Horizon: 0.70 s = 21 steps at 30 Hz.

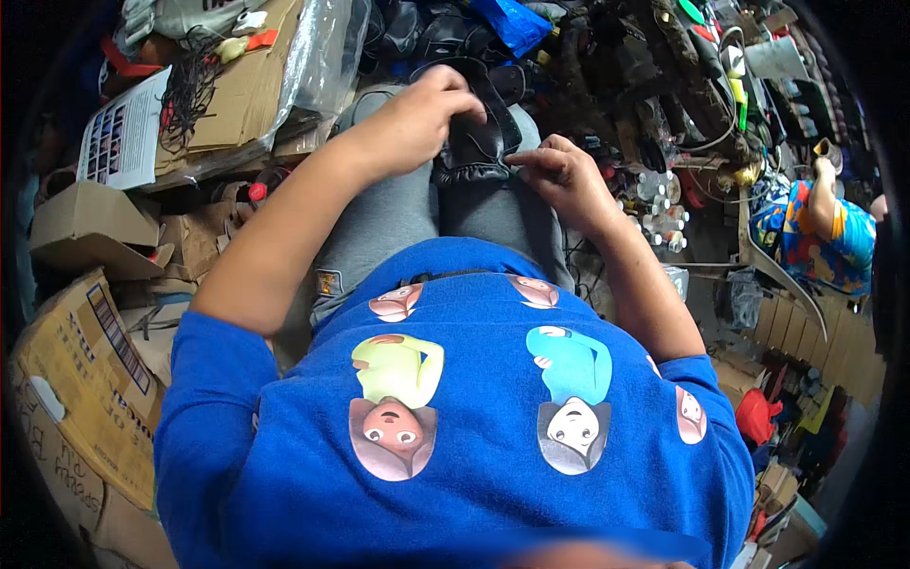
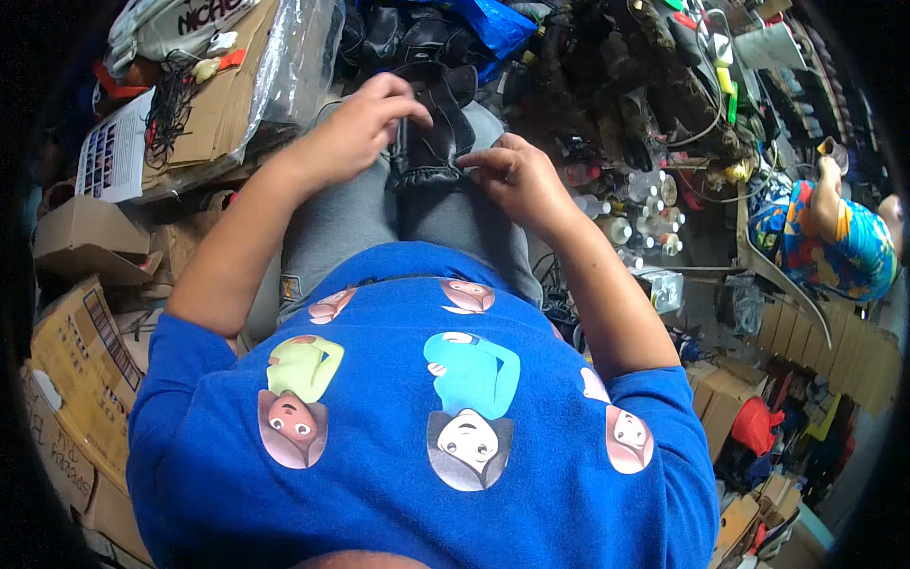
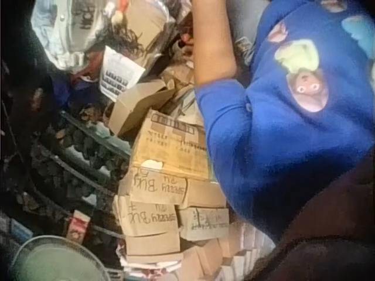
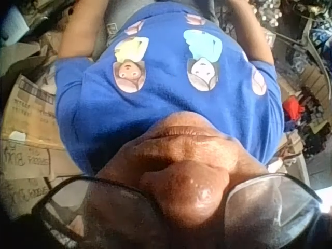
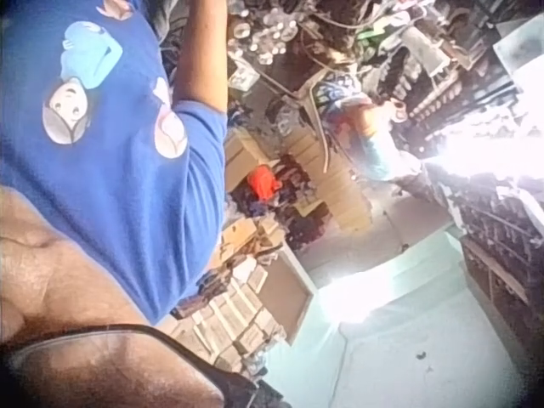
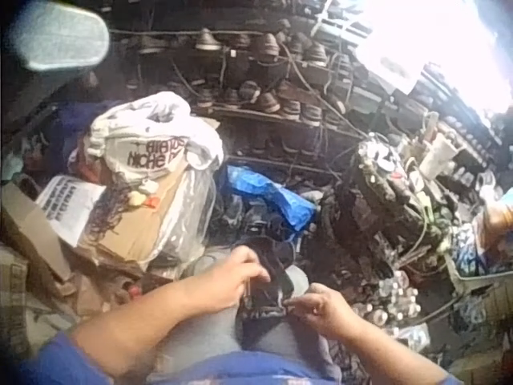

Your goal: Sewing the leather trim on a black shoe component by hand.

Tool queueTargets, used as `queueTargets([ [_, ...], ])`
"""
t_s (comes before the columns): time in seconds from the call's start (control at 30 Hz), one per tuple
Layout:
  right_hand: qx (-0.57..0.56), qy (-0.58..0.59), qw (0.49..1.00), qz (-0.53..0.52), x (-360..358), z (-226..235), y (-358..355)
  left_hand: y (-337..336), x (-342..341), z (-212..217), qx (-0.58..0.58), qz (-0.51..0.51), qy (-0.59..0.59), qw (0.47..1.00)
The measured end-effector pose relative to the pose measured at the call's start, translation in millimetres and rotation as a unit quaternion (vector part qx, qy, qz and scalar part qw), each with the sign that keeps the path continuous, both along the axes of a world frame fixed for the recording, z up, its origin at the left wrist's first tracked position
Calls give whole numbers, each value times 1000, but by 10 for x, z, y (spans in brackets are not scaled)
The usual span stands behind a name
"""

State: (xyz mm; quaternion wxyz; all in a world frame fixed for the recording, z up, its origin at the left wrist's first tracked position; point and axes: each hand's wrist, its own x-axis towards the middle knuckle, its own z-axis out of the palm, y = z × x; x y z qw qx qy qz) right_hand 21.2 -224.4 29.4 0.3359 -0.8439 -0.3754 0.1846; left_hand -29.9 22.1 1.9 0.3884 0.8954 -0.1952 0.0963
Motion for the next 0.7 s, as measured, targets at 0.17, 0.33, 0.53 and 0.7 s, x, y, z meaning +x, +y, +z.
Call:
queueTargets([
  [0.17,-20,-126,992,-24,-272,-96,-61,-107,-372,85,-63,56,63,994],
  [0.33,-6,-194,981,-24,-351,-119,-56,-139,-422,-14,102,101,-33,989],
  [0.53,0,92,994,-63,-135,-160,-127,-124,-327,-74,-13,89,31,996],
  [0.7,-3,151,989,7,142,-166,-122,-109,-288,-94,55,86,8,995],
])
